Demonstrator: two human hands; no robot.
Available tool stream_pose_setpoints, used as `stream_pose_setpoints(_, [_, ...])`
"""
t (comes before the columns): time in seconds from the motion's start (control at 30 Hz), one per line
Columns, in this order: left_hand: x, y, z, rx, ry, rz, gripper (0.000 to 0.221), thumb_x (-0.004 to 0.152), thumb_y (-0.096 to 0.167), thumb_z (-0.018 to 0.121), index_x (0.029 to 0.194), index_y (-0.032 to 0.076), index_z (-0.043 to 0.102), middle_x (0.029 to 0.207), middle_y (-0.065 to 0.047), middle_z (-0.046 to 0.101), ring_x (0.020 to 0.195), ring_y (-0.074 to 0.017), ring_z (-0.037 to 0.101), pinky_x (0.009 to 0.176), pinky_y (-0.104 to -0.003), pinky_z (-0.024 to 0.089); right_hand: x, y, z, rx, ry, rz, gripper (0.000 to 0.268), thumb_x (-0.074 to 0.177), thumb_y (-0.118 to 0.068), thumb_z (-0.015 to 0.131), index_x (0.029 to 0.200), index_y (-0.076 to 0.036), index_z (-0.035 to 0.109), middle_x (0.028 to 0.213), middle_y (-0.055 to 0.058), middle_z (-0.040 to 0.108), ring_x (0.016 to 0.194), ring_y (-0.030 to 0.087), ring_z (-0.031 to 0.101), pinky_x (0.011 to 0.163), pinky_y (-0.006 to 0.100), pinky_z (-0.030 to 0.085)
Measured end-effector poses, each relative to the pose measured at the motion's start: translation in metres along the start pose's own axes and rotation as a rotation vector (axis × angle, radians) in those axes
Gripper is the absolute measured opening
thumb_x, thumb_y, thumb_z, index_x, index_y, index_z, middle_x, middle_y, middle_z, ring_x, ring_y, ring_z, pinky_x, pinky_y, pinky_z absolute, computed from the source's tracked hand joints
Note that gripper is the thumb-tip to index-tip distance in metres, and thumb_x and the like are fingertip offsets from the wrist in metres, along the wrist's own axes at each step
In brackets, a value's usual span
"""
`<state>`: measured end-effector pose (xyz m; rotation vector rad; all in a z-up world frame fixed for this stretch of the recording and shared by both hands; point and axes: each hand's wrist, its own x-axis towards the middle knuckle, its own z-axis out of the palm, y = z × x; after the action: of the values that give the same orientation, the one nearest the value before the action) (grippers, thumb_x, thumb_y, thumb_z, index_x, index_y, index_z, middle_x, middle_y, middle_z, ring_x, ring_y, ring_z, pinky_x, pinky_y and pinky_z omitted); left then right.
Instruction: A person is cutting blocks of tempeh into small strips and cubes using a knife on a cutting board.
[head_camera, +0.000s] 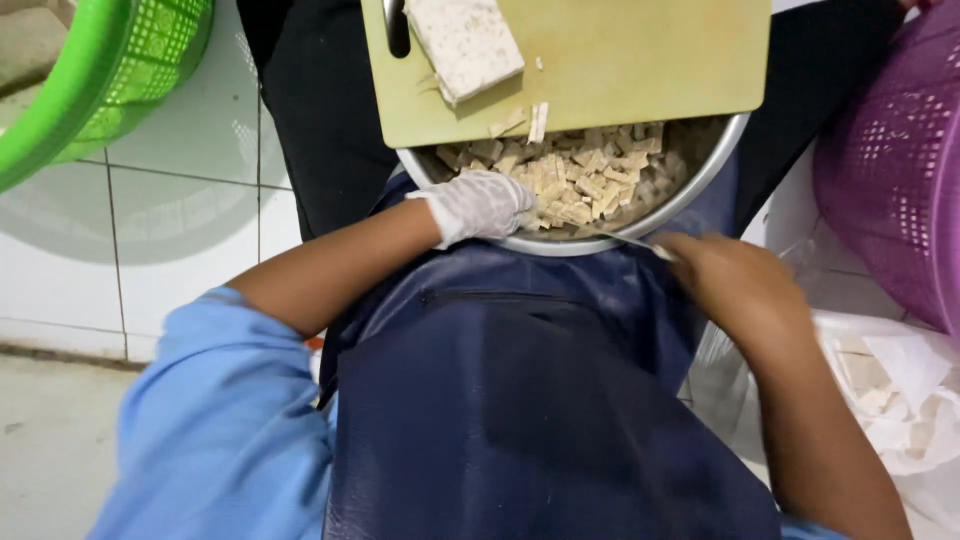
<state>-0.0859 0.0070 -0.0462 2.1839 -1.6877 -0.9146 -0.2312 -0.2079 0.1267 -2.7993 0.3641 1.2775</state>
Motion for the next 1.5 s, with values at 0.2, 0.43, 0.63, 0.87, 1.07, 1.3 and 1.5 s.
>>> stream_pose_setpoints(0.2, [0.026,-0.009,-0.013,0.028,-0.016,-0.288,0.052,0.09,0.01,0.034,0.143,0.011,0.031,0.106,-0.011,0.061,0.094,-0.0266,0.061,0.085,-0.041,0.05,0.035,0.002,-0.03,-0.158,0.33,0.007,0.032,0.095,-0.024,0.039,0.125,-0.024,0.049,0.087,0.017,0.065,0.071,0.041,0.067,0.052,0.048,0.053])
stream_pose_setpoints(0.43, [0.029,0.006,0.018,0.06,0.167,-0.063,0.016,0.083,0.02,0.053,0.082,0.006,0.06,0.073,-0.012,0.061,0.066,-0.0302,0.061,0.057,-0.04,0.051,0.009,-0.004,-0.037,-0.191,0.001,0.002,0.04,0.089,-0.021,0.04,0.124,-0.036,0.051,0.094,0.009,0.067,0.088,0.033,0.067,0.061,0.047,0.052])
stream_pose_setpoints(0.63, [0.036,0.006,-0.01,0.125,0.135,-0.209,0.035,0.078,0.012,0.046,0.112,0.014,0.043,0.093,-0.01,0.059,0.081,-0.0301,0.06,0.06,-0.044,0.05,0.042,0.009,-0.033,-0.274,0.332,0.014,0.046,0.09,-0.017,0.04,0.132,-0.033,0.049,0.087,0.013,0.066,0.075,0.038,0.068,0.056,0.045,0.053])
stream_pose_setpoints(0.87, [0.005,0.017,-0.075,0.345,0.408,-0.144,0.07,0.084,0.035,0.067,0.137,0.005,0.031,0.138,-0.026,0.036,0.125,-0.042,0.04,0.103,-0.048,0.037,0.003,0.014,-0.038,-0.118,0.168,0.087,0.038,0.093,-0.039,0.043,0.13,-0.034,0.051,0.099,0.011,0.066,0.093,0.034,0.064,0.065,0.048,0.053])
stream_pose_setpoints(1.07, [-0.039,0.047,-0.032,0.123,0.559,0.074,0.048,0.096,0.034,0.045,0.128,-0.001,0.04,0.089,-0.014,0.063,0.082,-0.0317,0.063,0.06,-0.041,0.05,-0.018,0.028,-0.024,0.104,0.186,0.043,0.039,0.089,-0.034,0.05,0.127,-0.029,0.053,0.111,0.003,0.065,0.099,0.028,0.062,0.072,0.044,0.048])
stream_pose_setpoints(1.3, [-0.039,-0.03,-0.147,0.372,0.547,-0.403,0.121,0.06,0.067,0.071,0.147,0.01,0.01,0.143,-0.027,0.035,0.134,-0.0397,0.023,0.106,-0.052,0.009,-0.006,0.004,-0.035,0.434,0.091,0.229,0.04,0.09,-0.034,0.045,0.13,-0.027,0.048,0.095,0.013,0.068,0.089,0.033,0.063,0.077,0.041,0.042])
stream_pose_setpoints(1.5, [-0.023,-0.018,-0.144,0.154,0.682,-0.392,0.089,0.071,0.058,0.069,0.133,0.009,0.029,0.101,-0.017,0.048,0.087,-0.0289,0.048,0.075,-0.043,0.042,0.034,-0.017,-0.001,1.079,0.378,-0.04,0.035,0.092,-0.021,0.046,0.126,-0.013,0.044,0.065,0.002,0.049,0.051,0.011,0.048,0.052,0.026,0.041])
